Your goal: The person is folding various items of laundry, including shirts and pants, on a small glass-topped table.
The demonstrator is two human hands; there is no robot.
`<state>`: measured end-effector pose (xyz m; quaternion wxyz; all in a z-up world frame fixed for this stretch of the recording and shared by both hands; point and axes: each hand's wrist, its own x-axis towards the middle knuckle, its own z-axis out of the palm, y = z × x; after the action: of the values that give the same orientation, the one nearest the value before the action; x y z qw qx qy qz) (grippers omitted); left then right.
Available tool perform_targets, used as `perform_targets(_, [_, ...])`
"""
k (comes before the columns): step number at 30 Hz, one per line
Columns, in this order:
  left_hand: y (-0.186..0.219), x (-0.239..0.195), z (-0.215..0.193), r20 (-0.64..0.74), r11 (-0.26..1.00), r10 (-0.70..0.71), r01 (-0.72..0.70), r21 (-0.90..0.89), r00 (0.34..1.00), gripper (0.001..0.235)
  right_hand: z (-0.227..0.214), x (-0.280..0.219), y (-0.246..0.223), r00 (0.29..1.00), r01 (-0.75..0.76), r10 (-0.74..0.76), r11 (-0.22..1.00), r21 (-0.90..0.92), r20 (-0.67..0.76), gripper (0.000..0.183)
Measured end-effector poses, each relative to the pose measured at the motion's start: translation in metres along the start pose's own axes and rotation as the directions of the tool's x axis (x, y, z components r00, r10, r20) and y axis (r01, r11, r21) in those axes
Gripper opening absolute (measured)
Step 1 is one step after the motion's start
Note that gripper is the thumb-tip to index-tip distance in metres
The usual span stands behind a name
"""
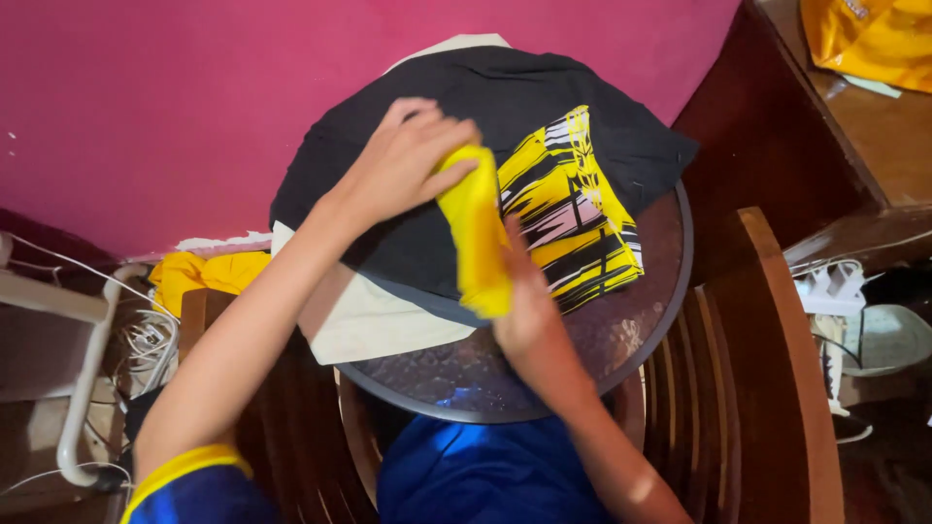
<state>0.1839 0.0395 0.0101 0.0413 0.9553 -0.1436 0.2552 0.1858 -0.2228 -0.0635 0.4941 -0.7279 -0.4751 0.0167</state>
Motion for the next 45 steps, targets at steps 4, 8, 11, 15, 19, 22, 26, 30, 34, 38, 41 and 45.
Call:
perform_targets(4, [0.004,0.068,0.03,-0.103,0.999,-0.052,0.051,-0.016,0.993,0.029,-0.074,0.022,-0.015,0.638,-0.767,0.764,0.619,0.172,0.098,0.054])
perform_targets(8, [0.017,0.077,0.043,-0.048,0.998,-0.056,0.055,-0.016,0.997,0.045,-0.102,0.014,0.06,0.859,-0.487,0.512,0.82,0.3,-0.005,0.058])
perform_targets(11, [0.025,0.052,0.048,0.028,0.983,0.183,-0.183,0.027,0.983,0.046,-0.118,0.005,0.071,0.726,-0.649,0.679,0.625,0.433,0.108,0.051])
perform_targets(15, [0.04,0.021,0.061,0.156,0.94,0.323,-0.336,0.063,0.933,0.054,-0.135,-0.004,0.091,0.729,-0.639,0.684,0.669,0.378,0.023,0.041])
perform_targets(19, [0.035,0.021,0.099,0.179,0.951,0.31,-0.303,-0.067,0.934,0.073,-0.133,0.0,0.083,0.773,-0.552,0.541,0.831,0.068,-0.333,0.042])
perform_targets(22, [0.032,0.029,0.107,0.182,0.946,0.325,-0.32,-0.056,0.928,0.076,-0.135,0.013,0.059,0.739,-0.667,0.616,0.725,-0.169,-0.274,0.05])
perform_targets(26, [0.024,0.024,0.124,0.264,0.897,0.333,-0.39,0.208,0.905,0.078,-0.133,0.002,0.09,0.719,-0.683,0.637,0.723,-0.108,-0.279,0.037])
perform_targets(30, [0.02,0.029,0.129,0.027,0.932,0.35,-0.351,0.09,0.936,0.058,-0.12,-0.006,0.124,0.731,-0.602,0.493,0.792,-0.106,-0.472,0.036])
perform_targets(34, [0.014,0.042,0.113,-0.323,0.97,0.164,-0.212,-0.12,0.932,0.039,-0.111,-0.009,0.141,0.725,-0.515,0.322,0.841,-0.168,-0.609,0.03])
perform_targets(38, [0.026,0.028,-0.035,-0.074,0.864,-0.247,0.185,-0.468,0.966,0.033,-0.113,-0.004,0.136,0.752,-0.515,0.32,0.831,-0.21,-0.576,0.023])
perform_targets(41, [-0.008,-0.032,-0.093,-0.013,0.746,-0.378,0.296,-0.597,0.926,0.031,-0.113,-0.005,0.131,0.764,-0.505,0.326,0.84,-0.2,-0.557,0.02])
perform_targets(45, [-0.022,-0.151,-0.16,-0.122,0.563,-0.809,0.698,-0.443,0.575,0.03,-0.114,-0.002,0.121,0.809,-0.543,0.363,0.764,-0.35,-0.463,0.021])
